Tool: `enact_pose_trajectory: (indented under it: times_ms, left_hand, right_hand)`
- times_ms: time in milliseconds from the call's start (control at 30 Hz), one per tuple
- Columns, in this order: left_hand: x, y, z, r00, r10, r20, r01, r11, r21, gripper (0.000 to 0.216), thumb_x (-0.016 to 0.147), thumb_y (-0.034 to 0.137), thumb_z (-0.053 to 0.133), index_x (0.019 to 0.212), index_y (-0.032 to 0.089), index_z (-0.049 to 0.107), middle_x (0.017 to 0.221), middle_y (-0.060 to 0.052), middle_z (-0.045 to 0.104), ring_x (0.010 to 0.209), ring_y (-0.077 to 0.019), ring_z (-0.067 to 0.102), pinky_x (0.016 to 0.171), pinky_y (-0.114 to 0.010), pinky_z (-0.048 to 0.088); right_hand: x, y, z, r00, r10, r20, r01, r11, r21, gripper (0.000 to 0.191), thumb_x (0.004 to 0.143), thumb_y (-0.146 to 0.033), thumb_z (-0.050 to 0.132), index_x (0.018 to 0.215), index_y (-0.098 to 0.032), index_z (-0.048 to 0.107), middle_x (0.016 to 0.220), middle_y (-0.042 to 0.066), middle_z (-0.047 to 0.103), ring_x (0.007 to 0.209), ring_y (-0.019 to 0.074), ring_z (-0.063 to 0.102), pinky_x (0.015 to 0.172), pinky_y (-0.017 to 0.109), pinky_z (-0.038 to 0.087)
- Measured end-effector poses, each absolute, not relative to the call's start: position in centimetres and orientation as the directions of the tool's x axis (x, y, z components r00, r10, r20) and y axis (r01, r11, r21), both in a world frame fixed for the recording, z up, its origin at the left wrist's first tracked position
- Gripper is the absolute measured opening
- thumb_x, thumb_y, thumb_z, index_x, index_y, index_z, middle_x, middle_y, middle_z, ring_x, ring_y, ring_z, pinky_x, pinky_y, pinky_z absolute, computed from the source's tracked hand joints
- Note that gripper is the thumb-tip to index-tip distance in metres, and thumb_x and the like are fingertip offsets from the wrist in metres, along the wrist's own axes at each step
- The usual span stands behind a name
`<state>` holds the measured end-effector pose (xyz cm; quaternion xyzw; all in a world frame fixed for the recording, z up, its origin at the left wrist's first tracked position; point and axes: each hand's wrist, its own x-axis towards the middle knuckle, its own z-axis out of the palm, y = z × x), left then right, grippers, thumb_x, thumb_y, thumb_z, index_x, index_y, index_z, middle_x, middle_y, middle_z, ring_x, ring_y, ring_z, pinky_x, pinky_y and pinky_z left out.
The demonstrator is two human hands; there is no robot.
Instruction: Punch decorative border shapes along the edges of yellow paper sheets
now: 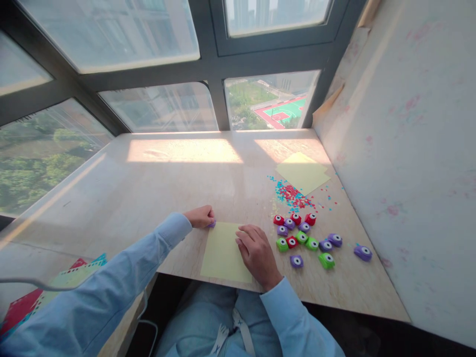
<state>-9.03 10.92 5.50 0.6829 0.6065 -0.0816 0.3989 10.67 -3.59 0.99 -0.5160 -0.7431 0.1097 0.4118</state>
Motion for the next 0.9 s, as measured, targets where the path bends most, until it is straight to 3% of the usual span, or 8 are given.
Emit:
enact_pose_trajectory:
  times_ms: [267, 467, 700, 900]
  left_hand:
    - [-9.6, 10.8, 5.6, 0.248, 0.730, -0.637, 0.869, 0.124, 0.480, 0.016, 0.066, 0.026, 0.067, 0.061, 0.018, 0.054, 0.048, 0.003, 0.047, 0.046, -0.0119, 0.044, 0.048, -0.025, 0.036]
    - [-10.5, 10.2, 5.5, 0.240, 0.767, -0.595, 0.816, 0.173, 0.552, 0.017, 0.070, 0.030, 0.066, 0.078, 0.017, 0.060, 0.054, 0.004, 0.051, 0.050, -0.0117, 0.049, 0.048, -0.021, 0.039]
    - [-14.0, 10.3, 5.3, 0.138, 0.880, -0.455, 0.807, 0.167, 0.567, 0.008, 0.075, 0.021, 0.059, 0.082, 0.017, 0.061, 0.058, 0.002, 0.055, 0.053, -0.0124, 0.053, 0.051, -0.022, 0.040]
    - [-18.2, 11.4, 4.8, -0.053, 0.972, -0.227, 0.837, 0.167, 0.520, 0.010, 0.079, 0.021, 0.054, 0.077, 0.017, 0.062, 0.069, -0.004, 0.065, 0.072, -0.0189, 0.062, 0.066, -0.027, 0.045]
  right_hand:
    - [10.7, -3.6, 0.5, -0.159, 0.860, 0.484, 0.708, 0.441, -0.551, 0.019, 0.095, -0.016, 0.052, 0.103, -0.017, 0.069, 0.105, 0.011, 0.070, 0.102, 0.0244, 0.061, 0.091, 0.045, 0.053]
    - [10.7, -3.6, 0.4, -0.169, 0.858, 0.485, 0.722, 0.443, -0.532, 0.019, 0.093, -0.012, 0.053, 0.100, -0.016, 0.070, 0.104, 0.011, 0.070, 0.102, 0.0233, 0.062, 0.092, 0.043, 0.052]
    - [10.6, -3.5, -0.1, -0.131, 0.862, 0.490, 0.711, 0.426, -0.560, 0.023, 0.093, -0.014, 0.050, 0.098, -0.019, 0.072, 0.104, 0.011, 0.071, 0.101, 0.0245, 0.062, 0.092, 0.044, 0.053]
    - [10.9, -3.4, -0.3, -0.103, 0.843, 0.528, 0.686, 0.444, -0.576, 0.022, 0.094, -0.015, 0.049, 0.100, -0.019, 0.071, 0.103, 0.011, 0.071, 0.101, 0.0243, 0.062, 0.092, 0.043, 0.053]
